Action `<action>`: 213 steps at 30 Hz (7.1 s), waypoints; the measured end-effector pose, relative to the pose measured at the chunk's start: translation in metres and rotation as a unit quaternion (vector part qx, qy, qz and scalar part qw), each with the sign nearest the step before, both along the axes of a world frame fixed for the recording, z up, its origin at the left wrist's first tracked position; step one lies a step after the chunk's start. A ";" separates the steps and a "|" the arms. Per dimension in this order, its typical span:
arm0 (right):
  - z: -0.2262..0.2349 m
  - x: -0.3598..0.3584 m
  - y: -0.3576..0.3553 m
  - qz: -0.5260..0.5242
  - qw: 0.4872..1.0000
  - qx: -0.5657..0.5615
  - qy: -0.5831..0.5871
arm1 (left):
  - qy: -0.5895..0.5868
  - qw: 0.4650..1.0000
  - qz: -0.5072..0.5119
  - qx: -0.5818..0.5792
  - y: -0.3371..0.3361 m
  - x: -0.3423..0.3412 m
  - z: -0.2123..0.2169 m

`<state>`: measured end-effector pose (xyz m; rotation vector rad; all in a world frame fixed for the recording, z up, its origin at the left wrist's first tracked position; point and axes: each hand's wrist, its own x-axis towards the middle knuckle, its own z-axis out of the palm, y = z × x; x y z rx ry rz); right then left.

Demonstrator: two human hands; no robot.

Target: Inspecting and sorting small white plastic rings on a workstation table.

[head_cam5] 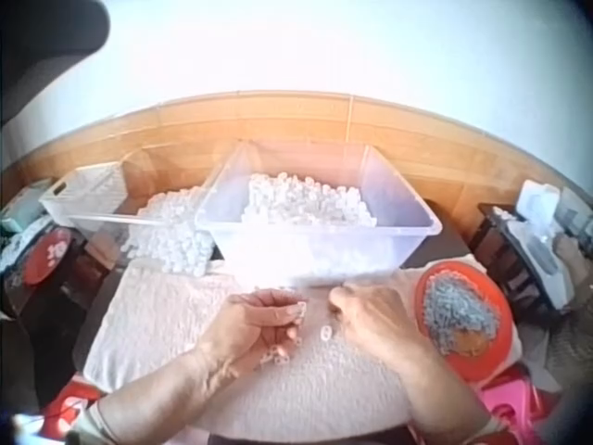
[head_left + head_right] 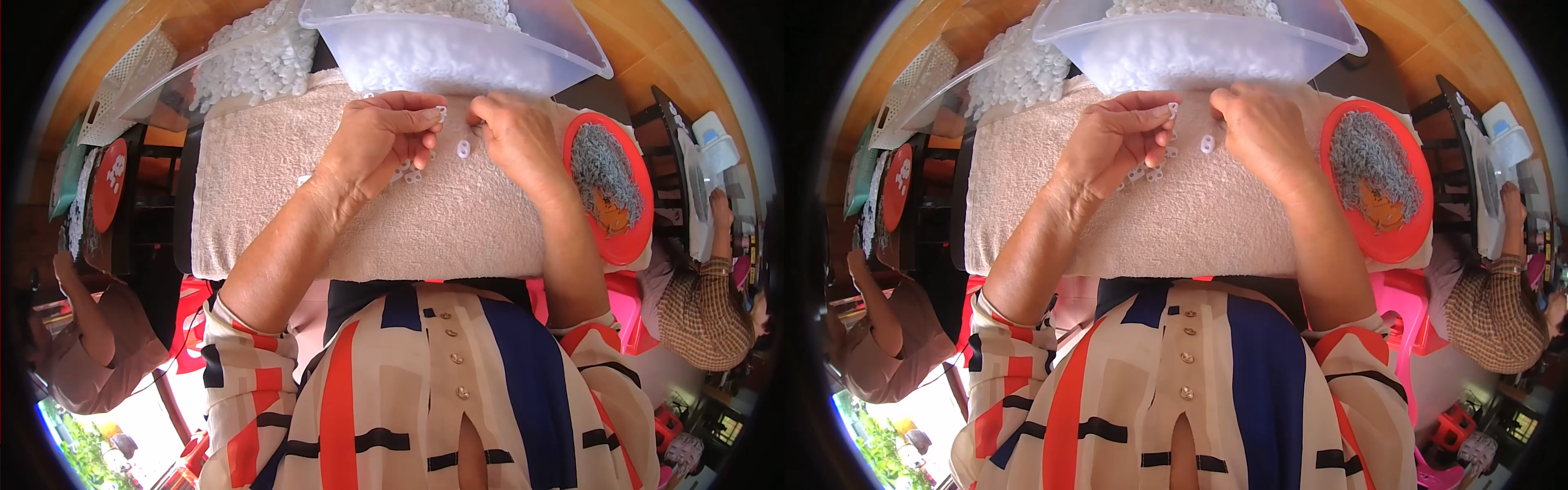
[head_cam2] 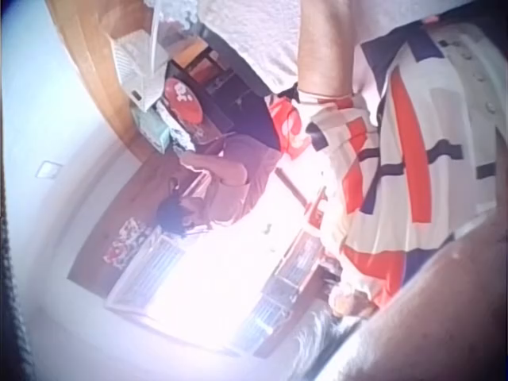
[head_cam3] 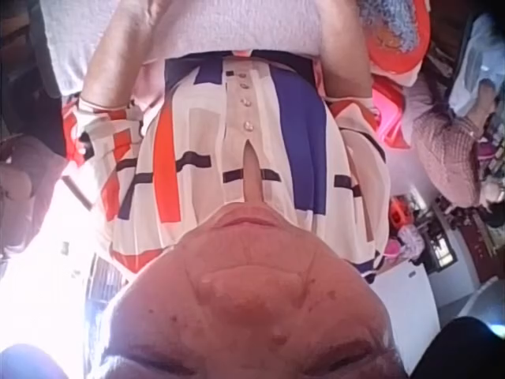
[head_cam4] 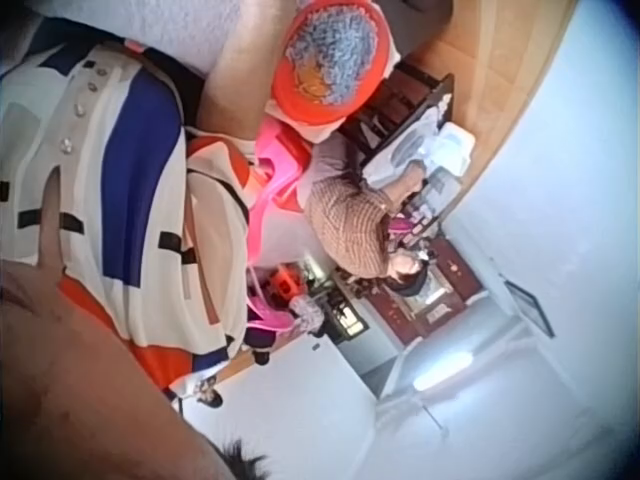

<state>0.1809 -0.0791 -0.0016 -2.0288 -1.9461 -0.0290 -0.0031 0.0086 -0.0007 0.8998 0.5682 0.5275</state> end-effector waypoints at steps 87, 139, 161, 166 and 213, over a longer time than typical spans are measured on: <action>0.009 -0.023 -0.008 0.105 0.894 0.106 0.422 | 0.046 0.991 0.062 0.111 -0.021 0.006 0.005; 0.009 0.002 -0.005 0.084 0.987 0.109 0.088 | -0.018 0.993 0.114 -0.001 -0.001 0.000 0.005; 0.013 -0.004 -0.005 0.052 0.829 0.010 0.557 | -0.005 0.977 0.147 0.155 -0.017 0.002 0.012; 0.010 -0.012 -0.003 0.030 0.838 0.055 0.542 | 0.001 0.975 0.155 0.158 -0.016 0.003 0.009; 0.005 -0.022 -0.006 0.127 0.950 0.178 0.224 | 0.045 0.987 0.050 0.147 -0.008 0.003 0.003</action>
